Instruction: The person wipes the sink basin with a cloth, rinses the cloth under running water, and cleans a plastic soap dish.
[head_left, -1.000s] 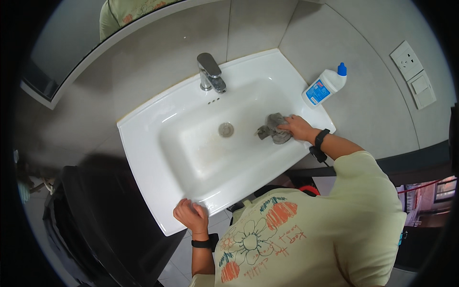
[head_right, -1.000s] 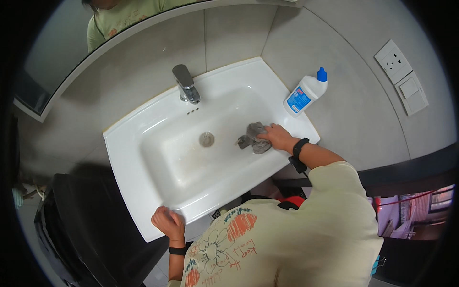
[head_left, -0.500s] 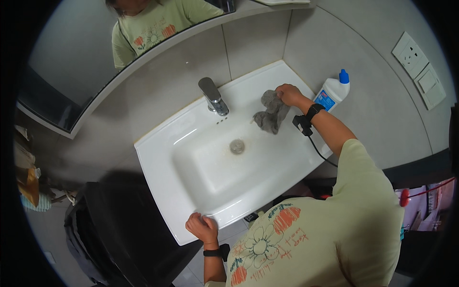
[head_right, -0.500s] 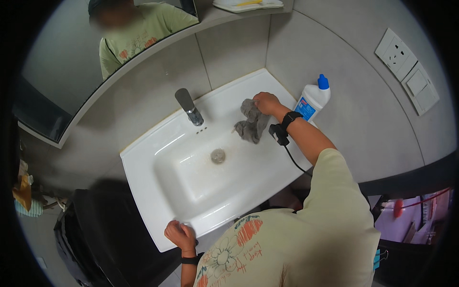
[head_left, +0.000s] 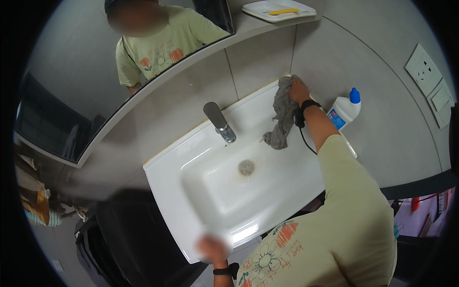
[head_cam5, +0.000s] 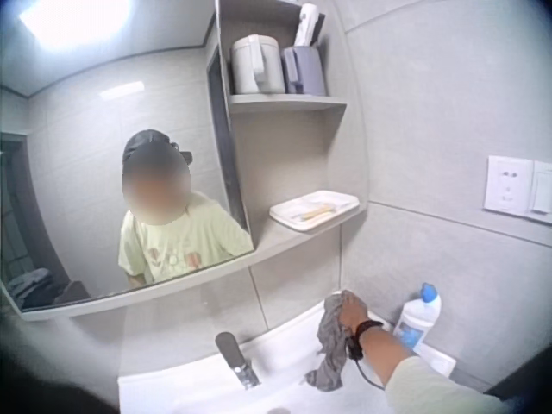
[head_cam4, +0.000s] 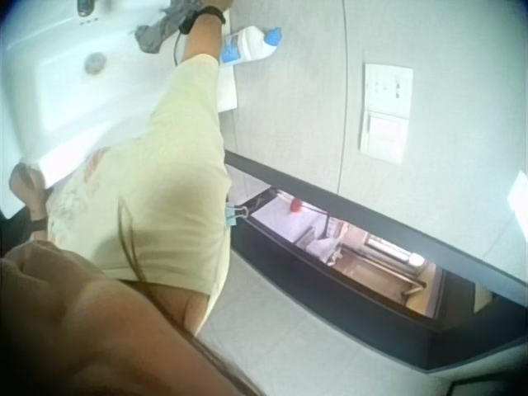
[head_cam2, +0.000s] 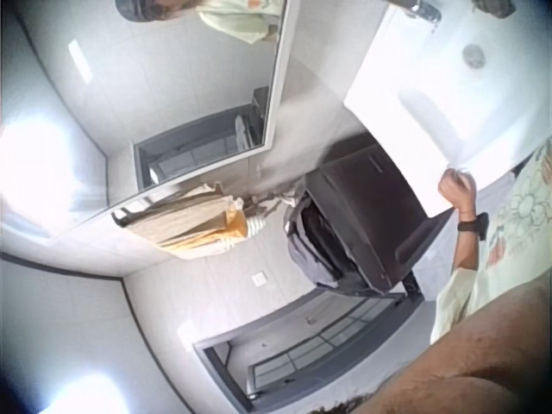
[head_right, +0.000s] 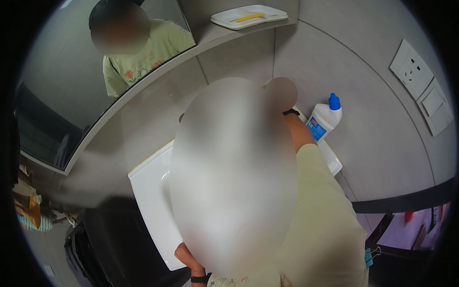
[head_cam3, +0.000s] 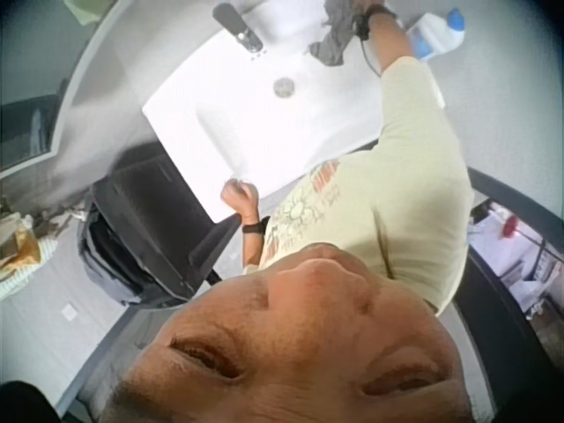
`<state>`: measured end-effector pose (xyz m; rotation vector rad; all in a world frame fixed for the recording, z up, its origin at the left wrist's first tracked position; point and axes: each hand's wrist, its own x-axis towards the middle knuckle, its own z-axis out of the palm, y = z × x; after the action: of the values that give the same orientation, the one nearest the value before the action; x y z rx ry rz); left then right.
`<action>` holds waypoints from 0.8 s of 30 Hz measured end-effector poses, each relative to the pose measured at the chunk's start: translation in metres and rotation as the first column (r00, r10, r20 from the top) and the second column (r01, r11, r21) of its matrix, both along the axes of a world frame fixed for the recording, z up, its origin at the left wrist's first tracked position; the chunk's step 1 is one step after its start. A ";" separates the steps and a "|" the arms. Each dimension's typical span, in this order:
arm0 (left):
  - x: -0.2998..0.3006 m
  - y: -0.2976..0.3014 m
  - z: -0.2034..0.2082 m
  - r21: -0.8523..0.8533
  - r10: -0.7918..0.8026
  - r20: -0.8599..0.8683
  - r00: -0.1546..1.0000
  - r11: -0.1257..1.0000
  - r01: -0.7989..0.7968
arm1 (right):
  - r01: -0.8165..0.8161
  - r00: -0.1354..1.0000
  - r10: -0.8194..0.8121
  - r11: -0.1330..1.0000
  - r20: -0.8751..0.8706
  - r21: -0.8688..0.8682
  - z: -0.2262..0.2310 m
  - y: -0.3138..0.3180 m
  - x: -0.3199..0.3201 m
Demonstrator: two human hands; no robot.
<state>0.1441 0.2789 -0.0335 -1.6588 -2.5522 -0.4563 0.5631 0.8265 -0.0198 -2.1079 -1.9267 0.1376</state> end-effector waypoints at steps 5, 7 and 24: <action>-0.009 -0.008 -0.022 -0.053 -0.017 -0.029 0.999 0.998 0.016 | -0.007 0.998 0.004 0.999 -0.063 -0.050 -0.022 0.018 0.010; -0.008 -0.002 -0.017 -0.179 0.037 0.050 0.998 0.984 -0.027 | 0.012 0.998 -0.015 0.997 -0.053 -0.071 -0.017 0.019 0.011; -0.024 -0.001 -0.047 0.236 -0.192 -0.206 0.960 0.942 0.239 | -0.411 0.822 0.497 0.856 -0.277 0.314 -0.019 -0.105 -0.143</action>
<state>0.1199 0.2774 -0.0808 -1.7961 -2.0912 -0.5955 0.4204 0.7216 -0.0393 -1.3234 -2.0617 0.3334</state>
